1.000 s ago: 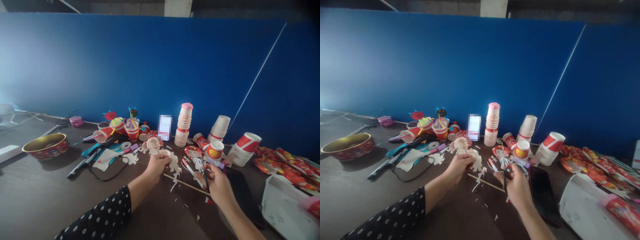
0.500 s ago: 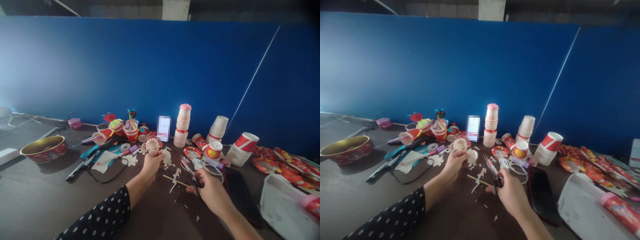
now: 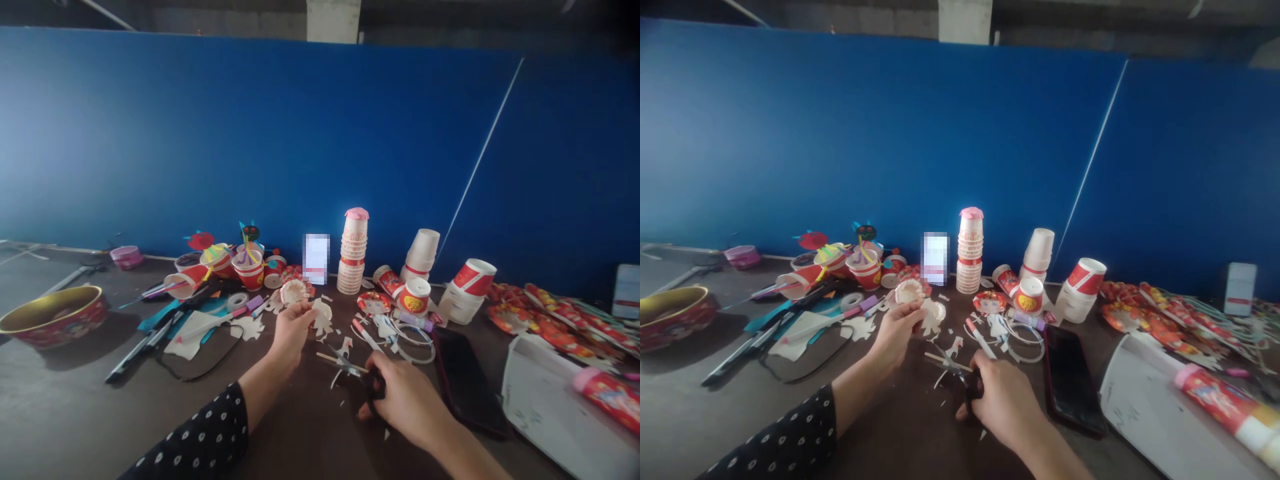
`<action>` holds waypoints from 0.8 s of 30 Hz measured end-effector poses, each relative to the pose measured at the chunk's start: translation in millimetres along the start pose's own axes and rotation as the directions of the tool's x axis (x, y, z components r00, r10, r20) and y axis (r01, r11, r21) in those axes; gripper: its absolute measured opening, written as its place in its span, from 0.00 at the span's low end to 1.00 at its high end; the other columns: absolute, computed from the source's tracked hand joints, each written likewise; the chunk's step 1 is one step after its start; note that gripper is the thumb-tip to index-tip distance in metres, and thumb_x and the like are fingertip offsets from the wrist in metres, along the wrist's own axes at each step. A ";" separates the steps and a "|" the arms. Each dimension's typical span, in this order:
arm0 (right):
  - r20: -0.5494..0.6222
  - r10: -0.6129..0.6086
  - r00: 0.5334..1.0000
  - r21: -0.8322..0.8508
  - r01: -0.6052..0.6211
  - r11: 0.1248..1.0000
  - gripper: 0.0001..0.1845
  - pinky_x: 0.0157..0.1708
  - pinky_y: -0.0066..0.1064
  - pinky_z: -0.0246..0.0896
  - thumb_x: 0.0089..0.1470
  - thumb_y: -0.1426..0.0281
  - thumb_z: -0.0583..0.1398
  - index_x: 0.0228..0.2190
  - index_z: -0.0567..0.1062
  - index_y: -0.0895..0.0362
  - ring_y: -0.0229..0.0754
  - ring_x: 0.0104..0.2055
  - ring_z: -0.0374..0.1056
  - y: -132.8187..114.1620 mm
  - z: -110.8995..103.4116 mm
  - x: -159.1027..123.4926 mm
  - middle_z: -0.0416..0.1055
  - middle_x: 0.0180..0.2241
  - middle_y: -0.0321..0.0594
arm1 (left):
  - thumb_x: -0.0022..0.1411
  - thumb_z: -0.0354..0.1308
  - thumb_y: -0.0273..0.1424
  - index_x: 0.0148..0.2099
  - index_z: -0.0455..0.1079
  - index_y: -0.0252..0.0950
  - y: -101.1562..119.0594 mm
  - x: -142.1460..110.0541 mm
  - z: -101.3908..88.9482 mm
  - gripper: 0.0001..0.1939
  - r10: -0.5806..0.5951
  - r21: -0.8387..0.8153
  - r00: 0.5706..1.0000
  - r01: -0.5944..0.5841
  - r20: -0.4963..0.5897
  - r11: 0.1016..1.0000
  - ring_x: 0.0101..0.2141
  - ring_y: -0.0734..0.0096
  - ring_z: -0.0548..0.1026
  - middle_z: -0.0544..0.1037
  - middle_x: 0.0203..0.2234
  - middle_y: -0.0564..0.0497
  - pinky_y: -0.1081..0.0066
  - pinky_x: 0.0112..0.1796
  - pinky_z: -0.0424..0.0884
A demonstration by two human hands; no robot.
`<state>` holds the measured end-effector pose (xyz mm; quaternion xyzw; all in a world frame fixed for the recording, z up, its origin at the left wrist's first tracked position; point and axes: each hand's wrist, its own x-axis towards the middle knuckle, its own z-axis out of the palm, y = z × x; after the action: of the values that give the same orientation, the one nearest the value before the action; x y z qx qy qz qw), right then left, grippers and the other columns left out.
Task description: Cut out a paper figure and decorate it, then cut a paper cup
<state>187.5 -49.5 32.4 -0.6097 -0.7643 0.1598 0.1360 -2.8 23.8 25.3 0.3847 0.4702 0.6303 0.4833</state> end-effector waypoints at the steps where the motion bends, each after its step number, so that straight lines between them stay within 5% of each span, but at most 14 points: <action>1: 0.002 -0.009 1.000 -0.021 0.009 1.000 0.19 0.25 0.27 0.53 0.33 0.65 0.68 0.32 0.70 0.50 0.44 0.31 0.71 -1.1 -0.1 -1.4 0.75 0.27 0.34 | 0.39 0.60 0.29 0.21 0.68 0.31 -1.1 0.8 -0.4 0.05 0.019 -0.007 1.000 -0.019 -0.007 1.000 0.15 0.84 0.57 0.63 0.11 0.58 0.80 0.17 0.52; 6: 0.042 -0.068 0.997 -0.021 0.069 0.997 0.27 0.30 0.28 0.57 0.28 0.64 0.70 0.36 0.71 0.52 0.46 0.35 0.69 -3.3 -1.9 -5.8 0.73 0.33 0.38 | 0.38 0.61 0.29 0.23 0.69 0.31 -2.5 -1.0 2.2 0.07 -0.006 -0.057 1.000 0.007 0.017 0.998 0.15 0.84 0.57 0.64 0.12 0.59 0.79 0.18 0.52; 14: 0.056 -0.147 0.988 0.022 0.146 0.989 0.30 0.42 0.32 0.59 0.41 0.72 0.62 0.49 0.66 0.55 0.47 0.45 0.67 -4.6 0.6 -6.6 0.70 0.44 0.46 | 0.37 0.62 0.30 0.31 0.72 0.30 -1.4 -0.6 1.6 0.13 -0.022 -0.090 0.999 0.018 -0.036 0.996 0.15 0.83 0.60 0.69 0.14 0.57 0.79 0.18 0.55; 19: 0.074 -0.087 0.993 -0.079 0.093 0.993 0.25 0.38 0.32 0.60 0.45 0.73 0.60 0.48 0.66 0.56 0.48 0.40 0.70 -7.6 -1.4 -6.3 0.74 0.37 0.46 | 0.38 0.62 0.33 0.29 0.71 0.30 -1.3 6.1 -2.4 0.13 -0.020 -0.073 0.995 0.013 -0.100 0.997 0.16 0.83 0.62 0.70 0.16 0.56 0.79 0.18 0.56; 24: 0.055 -0.181 0.982 -0.122 0.186 0.975 0.22 0.39 0.30 0.60 0.47 0.77 0.59 0.45 0.70 0.51 0.47 0.41 0.71 -6.1 -2.4 -4.8 0.76 0.38 0.42 | 0.38 0.63 0.33 0.25 0.69 0.31 -0.3 8.3 -4.2 0.11 -0.018 -0.081 0.991 0.007 -0.132 0.997 0.15 0.82 0.62 0.68 0.14 0.57 0.78 0.18 0.56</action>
<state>184.1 -55.3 37.0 -0.5402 -0.8288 0.1111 0.0946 -8.7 31.0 24.2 0.3193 0.4778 0.6699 0.4700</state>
